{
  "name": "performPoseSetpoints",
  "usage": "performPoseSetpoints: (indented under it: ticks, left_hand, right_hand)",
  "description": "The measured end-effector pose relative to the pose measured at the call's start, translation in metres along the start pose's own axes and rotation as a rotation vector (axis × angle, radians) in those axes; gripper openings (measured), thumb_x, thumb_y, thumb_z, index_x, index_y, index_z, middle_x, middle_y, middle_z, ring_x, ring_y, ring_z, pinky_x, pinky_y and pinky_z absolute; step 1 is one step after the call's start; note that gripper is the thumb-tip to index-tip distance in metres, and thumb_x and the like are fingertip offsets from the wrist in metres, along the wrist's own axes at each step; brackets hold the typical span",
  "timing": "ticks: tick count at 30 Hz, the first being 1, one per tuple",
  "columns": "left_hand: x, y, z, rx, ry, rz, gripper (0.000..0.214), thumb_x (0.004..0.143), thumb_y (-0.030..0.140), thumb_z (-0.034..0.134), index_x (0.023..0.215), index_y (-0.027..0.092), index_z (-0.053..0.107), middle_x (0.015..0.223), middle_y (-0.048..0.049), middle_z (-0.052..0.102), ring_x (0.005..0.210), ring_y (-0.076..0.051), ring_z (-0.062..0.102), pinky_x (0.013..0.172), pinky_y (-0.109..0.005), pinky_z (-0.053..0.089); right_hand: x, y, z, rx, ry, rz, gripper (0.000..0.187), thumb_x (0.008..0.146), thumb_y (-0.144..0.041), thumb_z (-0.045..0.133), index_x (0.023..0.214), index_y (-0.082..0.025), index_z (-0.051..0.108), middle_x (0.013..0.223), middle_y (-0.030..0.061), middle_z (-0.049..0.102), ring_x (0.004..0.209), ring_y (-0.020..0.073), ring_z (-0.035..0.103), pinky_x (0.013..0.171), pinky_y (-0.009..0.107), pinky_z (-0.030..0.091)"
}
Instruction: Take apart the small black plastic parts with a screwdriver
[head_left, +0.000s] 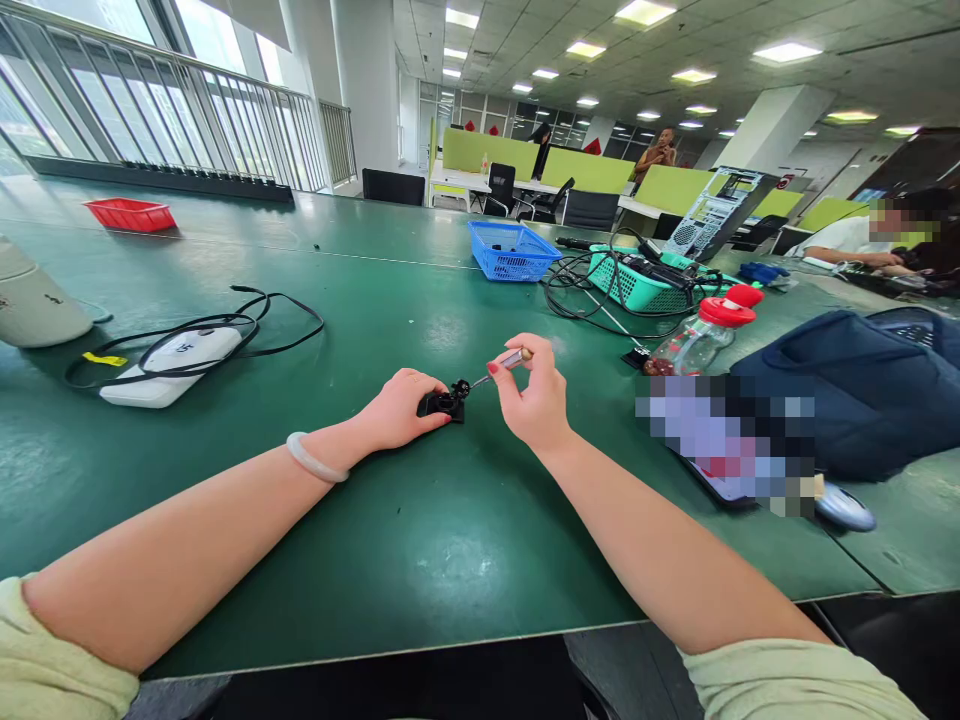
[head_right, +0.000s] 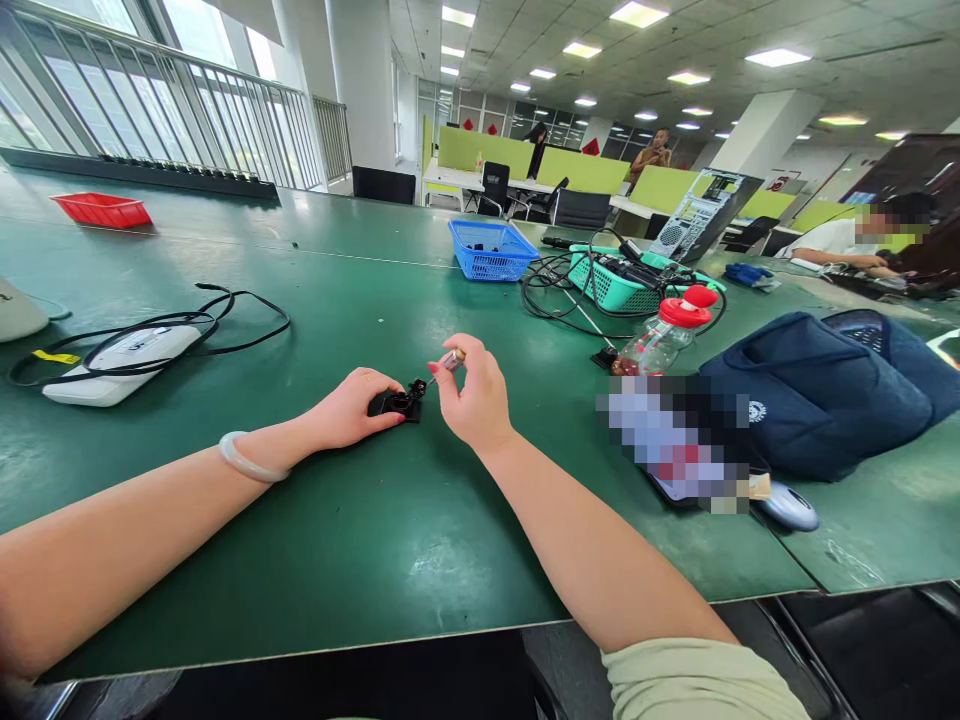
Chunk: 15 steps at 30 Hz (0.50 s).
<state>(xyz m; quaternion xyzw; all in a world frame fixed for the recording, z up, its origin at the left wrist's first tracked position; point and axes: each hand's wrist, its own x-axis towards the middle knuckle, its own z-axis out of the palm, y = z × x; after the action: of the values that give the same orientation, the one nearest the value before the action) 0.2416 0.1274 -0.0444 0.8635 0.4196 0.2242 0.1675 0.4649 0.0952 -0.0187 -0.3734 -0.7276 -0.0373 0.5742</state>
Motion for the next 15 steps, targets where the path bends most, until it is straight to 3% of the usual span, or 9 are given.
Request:
performPoseSetpoints:
  ticks: [4,9,12,15]
  left_hand:
    - [0.0,0.001,-0.001,-0.012,-0.011,-0.001,0.03,0.083,0.043,0.067,0.105,0.023,0.069,0.111,-0.0076,0.074,0.112,-0.031,0.06,0.107,-0.052,0.046]
    - [-0.002,0.005,-0.003,-0.024,-0.014,0.007,0.033,0.081,0.043,0.067,0.108,0.024,0.069,0.111,-0.0069,0.073,0.113,-0.03,0.06,0.109,-0.051,0.044]
    - [-0.004,0.008,-0.004,-0.015,-0.021,0.003,0.041,0.08,0.041,0.067,0.117,0.023,0.067,0.113,-0.0082,0.072,0.116,-0.031,0.059,0.109,-0.052,0.044]
    - [-0.005,0.009,-0.006,-0.019,-0.022,-0.017,0.052,0.08,0.04,0.065,0.128,0.022,0.062,0.117,-0.0097,0.071,0.12,-0.033,0.057,0.109,-0.053,0.044]
  right_hand:
    - [0.001,-0.003,0.0,0.001,0.031,0.059,0.022,0.097,-0.027,0.058,0.116,-0.027,0.048,0.087,0.001,0.07,0.077,0.0199,0.069,0.08,0.04,0.055]
    - [-0.003,-0.003,0.005,0.047,-0.11,-0.026,0.022,0.096,-0.022,0.055,0.116,-0.028,0.049,0.089,0.0012,0.073,0.08,0.0195,0.07,0.081,0.038,0.055]
    - [0.0,0.01,0.003,-0.002,-0.148,0.081,0.021,0.095,-0.019,0.053,0.114,-0.027,0.051,0.09,0.0017,0.074,0.082,0.0198,0.071,0.079,0.036,0.054]
    - [0.004,0.02,-0.002,-0.053,-0.088,0.23,0.019,0.095,-0.021,0.053,0.113,-0.026,0.05,0.088,0.0013,0.072,0.08,0.0199,0.071,0.076,0.036,0.054]
